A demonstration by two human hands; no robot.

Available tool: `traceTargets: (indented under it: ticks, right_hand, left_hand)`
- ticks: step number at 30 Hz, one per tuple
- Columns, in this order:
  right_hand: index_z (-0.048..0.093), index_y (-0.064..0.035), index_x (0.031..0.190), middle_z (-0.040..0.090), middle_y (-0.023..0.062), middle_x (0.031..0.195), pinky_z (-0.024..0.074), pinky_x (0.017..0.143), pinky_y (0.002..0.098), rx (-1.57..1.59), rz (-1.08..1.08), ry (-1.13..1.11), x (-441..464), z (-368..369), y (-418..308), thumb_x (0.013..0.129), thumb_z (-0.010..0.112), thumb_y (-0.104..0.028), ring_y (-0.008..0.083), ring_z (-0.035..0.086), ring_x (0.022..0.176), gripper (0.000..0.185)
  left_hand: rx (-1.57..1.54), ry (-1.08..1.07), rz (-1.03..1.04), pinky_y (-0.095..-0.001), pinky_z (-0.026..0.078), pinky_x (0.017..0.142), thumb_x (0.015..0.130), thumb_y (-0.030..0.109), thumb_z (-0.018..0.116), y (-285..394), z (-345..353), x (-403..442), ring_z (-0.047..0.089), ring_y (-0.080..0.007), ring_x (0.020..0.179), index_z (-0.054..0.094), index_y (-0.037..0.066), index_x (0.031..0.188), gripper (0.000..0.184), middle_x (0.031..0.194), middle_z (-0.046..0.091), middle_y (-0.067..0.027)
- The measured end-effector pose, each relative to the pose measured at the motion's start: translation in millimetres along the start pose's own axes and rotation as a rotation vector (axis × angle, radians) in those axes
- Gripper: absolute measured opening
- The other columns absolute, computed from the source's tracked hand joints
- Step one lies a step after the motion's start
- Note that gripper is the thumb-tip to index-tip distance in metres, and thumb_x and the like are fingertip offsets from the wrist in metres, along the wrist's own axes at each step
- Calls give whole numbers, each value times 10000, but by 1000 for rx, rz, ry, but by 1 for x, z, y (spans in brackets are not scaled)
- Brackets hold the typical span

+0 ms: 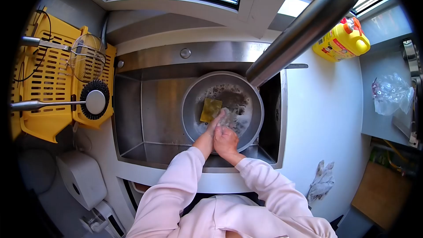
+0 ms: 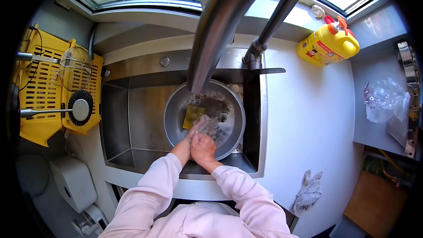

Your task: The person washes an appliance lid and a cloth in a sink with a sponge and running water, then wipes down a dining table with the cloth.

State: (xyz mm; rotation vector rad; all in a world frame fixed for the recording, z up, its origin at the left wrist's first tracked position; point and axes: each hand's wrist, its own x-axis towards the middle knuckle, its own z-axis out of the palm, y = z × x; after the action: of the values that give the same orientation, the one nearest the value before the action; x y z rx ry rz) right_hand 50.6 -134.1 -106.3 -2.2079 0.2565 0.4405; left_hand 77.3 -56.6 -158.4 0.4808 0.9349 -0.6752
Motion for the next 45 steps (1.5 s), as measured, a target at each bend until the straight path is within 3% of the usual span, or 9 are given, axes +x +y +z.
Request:
traceTargets:
  ticks: [10, 15, 23, 27, 29, 33, 35, 40, 45]
  right_hand:
    - [676, -8, 752, 627, 134, 642, 464, 680, 368, 197, 376, 55, 76, -22, 54, 780, 630, -363, 297, 613, 658, 360]
    - [670, -35, 769, 510, 170, 1131, 391, 861, 386, -77, 187, 173, 63, -64, 29, 754, 648, -403, 326, 490, 1061, 369]
    - [618, -60, 980, 504, 179, 1140, 365, 856, 483, -410, 77, -293, 33, -102, 19, 791, 563, -435, 323, 517, 1046, 424]
    - [385, -79, 1271, 476, 232, 1188, 355, 859, 522, -607, 129, -580, 43, -85, 22, 801, 549, -372, 327, 488, 1100, 577]
    - [409, -108, 1281, 435, 229, 1261, 341, 885, 575, -542, -232, -117, 47, -55, 36, 784, 573, -367, 378, 406, 1178, 584]
    - [441, -90, 1253, 389, 215, 1289, 280, 921, 629, -524, -123, -54, 53, -17, 45, 788, 579, -261, 423, 306, 1213, 514]
    - [527, -89, 1194, 433, 178, 1275, 247, 958, 639, -572, 61, -467, 59, -11, 44, 800, 550, -266, 443, 298, 1220, 433]
    - [628, -63, 1016, 567, 185, 1138, 245, 924, 652, -479, 118, -431, 80, -63, 29, 822, 423, -333, 379, 469, 1111, 391]
    - [615, -46, 912, 612, 193, 904, 402, 793, 456, -249, -9, -175, 65, -105, 12, 840, 393, -284, 380, 566, 896, 333]
  left_hand:
    - [436, 219, 331, -358, 529, 665, 801, 253, 642, 41, -22, -19, 600, -178, 775, 525, 65, 994, 293, 870, 597, -43]
    - [633, 147, 298, -264, 525, 637, 672, -9, 686, 56, -40, -34, 593, -109, 669, 574, 68, 843, 219, 787, 591, 4]
    - [1703, 31, 1120, -352, 463, 812, 653, 33, 676, 59, -64, -48, 570, -290, 910, 589, 45, 822, 190, 1002, 535, -148]
    - [1675, 175, 993, -411, 427, 880, 676, 84, 652, 53, -65, -32, 516, -347, 1030, 611, 81, 883, 210, 1079, 502, -189]
    - [1549, 315, 666, -435, 418, 901, 706, 108, 628, 44, -49, -18, 502, -382, 1052, 588, 114, 1017, 314, 1133, 486, -194]
    - [1711, 542, 656, -408, 449, 832, 673, 68, 638, 14, -36, -8, 549, -351, 992, 553, 103, 1037, 376, 1025, 560, -191]
    - [1756, 624, 643, -440, 457, 779, 669, 70, 633, 12, -42, -4, 567, -356, 965, 546, 111, 1031, 375, 962, 591, -165]
    - [1411, 286, 436, -264, 434, 638, 667, 39, 560, 57, -52, -27, 516, -135, 696, 595, 105, 988, 329, 716, 576, -60]
    - [976, -159, 280, -253, 434, 728, 680, 102, 584, 89, -59, -28, 536, -137, 766, 647, 86, 926, 255, 812, 584, -56]
